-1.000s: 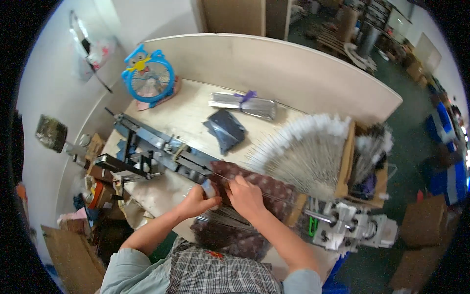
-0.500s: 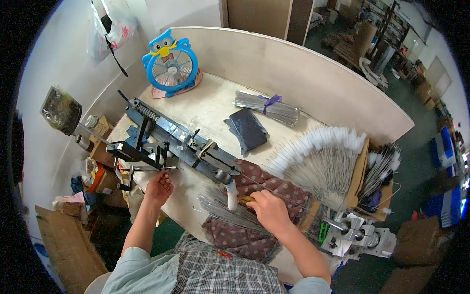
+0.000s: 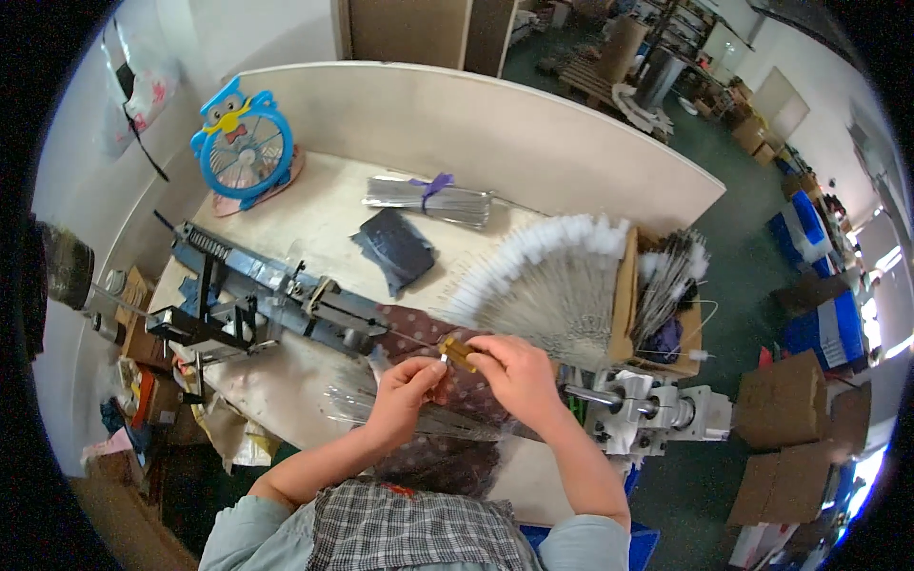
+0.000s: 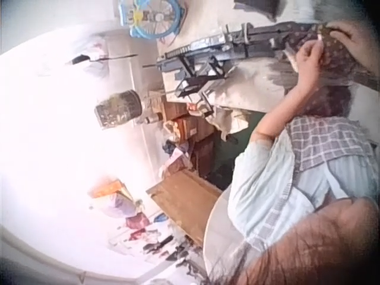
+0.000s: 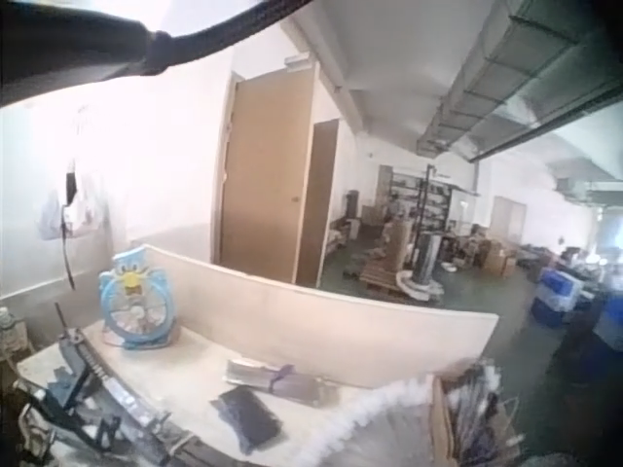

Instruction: The person is assembling small metal pins or rods into a mechanical jig or holder as part of a manufacturing process.

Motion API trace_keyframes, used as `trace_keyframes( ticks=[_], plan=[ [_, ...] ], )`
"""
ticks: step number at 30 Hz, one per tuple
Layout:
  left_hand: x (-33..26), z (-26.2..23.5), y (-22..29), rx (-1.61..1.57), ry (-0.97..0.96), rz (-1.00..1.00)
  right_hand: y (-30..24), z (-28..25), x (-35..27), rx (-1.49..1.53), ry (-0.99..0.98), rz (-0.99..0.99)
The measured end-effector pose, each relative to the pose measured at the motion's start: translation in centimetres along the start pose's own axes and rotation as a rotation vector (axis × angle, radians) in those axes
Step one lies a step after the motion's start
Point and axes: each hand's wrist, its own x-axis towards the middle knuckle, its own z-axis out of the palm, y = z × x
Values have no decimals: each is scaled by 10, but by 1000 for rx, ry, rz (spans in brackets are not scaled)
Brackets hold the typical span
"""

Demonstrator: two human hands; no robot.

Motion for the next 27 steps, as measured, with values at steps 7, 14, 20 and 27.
trace_keyframes(
  ticks=[7, 14, 20, 27],
  plan=[
    [13, 16, -10, 95, -22, 62, 11, -13, -15, 171, 14, 53],
    [6, 16, -2, 180, 207, 92, 6, -17, -14, -104, 23, -305],
    [5, 1, 15, -75, 284, 61, -6, 37, 29, -262, 146, -306],
    [-2, -12, 17, 9, 180, 20, -24, 30, 34, -97, -93, -74]
  ],
)
